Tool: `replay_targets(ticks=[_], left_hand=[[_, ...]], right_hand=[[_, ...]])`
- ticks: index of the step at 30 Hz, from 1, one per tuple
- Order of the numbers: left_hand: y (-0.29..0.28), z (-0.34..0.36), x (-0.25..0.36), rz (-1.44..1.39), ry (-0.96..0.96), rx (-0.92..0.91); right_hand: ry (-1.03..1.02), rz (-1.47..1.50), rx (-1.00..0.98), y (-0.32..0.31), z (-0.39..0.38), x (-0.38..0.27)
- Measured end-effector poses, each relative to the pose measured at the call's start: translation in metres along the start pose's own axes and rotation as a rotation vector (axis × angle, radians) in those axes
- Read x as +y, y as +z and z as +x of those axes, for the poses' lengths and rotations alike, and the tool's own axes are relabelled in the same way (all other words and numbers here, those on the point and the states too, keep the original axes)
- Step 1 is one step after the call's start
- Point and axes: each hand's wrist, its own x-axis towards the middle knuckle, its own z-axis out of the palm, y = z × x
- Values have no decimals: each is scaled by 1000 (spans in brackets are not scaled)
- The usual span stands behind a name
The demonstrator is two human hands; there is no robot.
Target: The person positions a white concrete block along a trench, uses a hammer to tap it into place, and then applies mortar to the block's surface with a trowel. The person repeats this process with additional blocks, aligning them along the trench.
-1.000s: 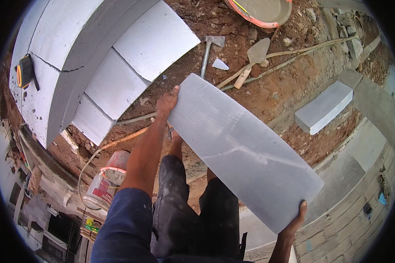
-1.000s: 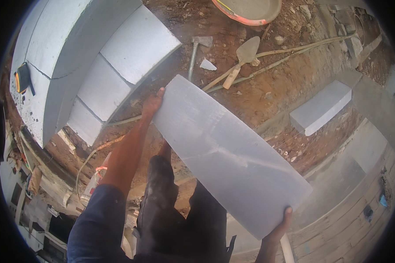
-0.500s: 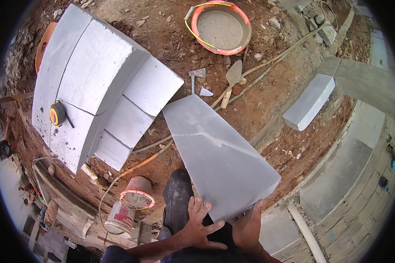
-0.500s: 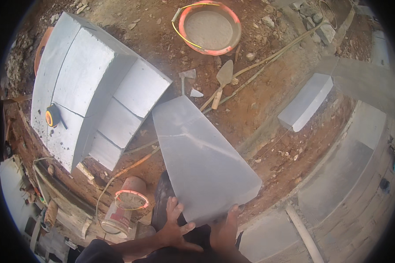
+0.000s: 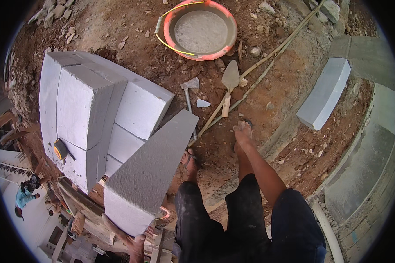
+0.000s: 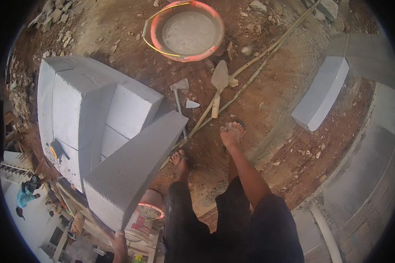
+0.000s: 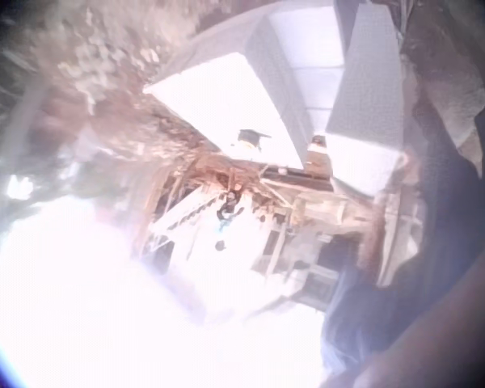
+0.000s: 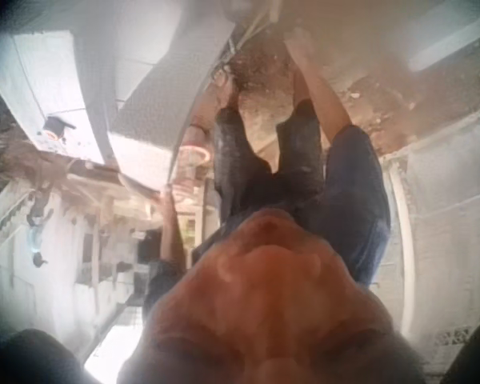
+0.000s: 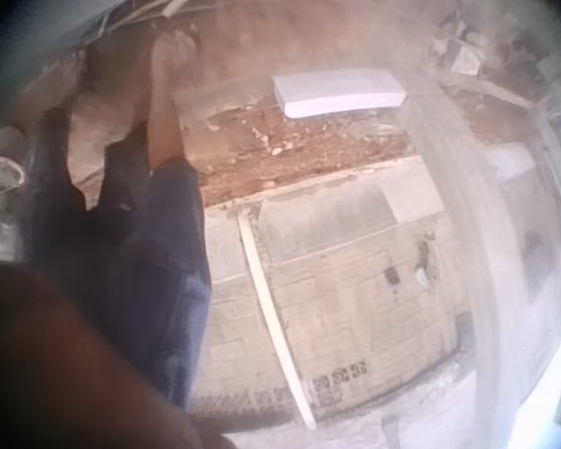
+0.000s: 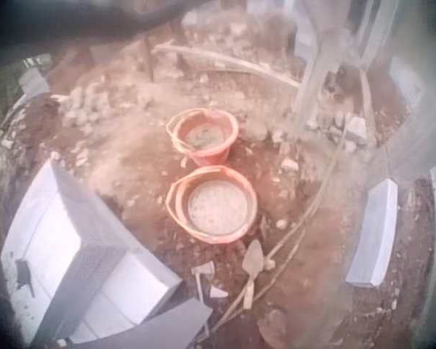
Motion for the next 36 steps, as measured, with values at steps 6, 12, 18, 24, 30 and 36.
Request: replay_targets(ticks=[6, 12, 18, 24, 30, 36], left_hand=[[-41, -26, -20, 218, -137, 16], [-48, 27, 3, 249, -47, -41], [-35, 52, 46, 220, -34, -75], [-24, 29, 44, 249, -31, -44], [-21, 31, 39, 163, 4, -97], [-28, 27, 40, 296, -48, -105]], right_hand=[[179, 385, -443, 13, 115, -127], [96, 565, -222, -37, 102, -83], [-386, 202, -131, -218, 162, -109], [-698, -454, -74, -321, 266, -282], [-598, -283, -137, -186, 304, -308], [-196, 522, -717, -228, 256, -273]])
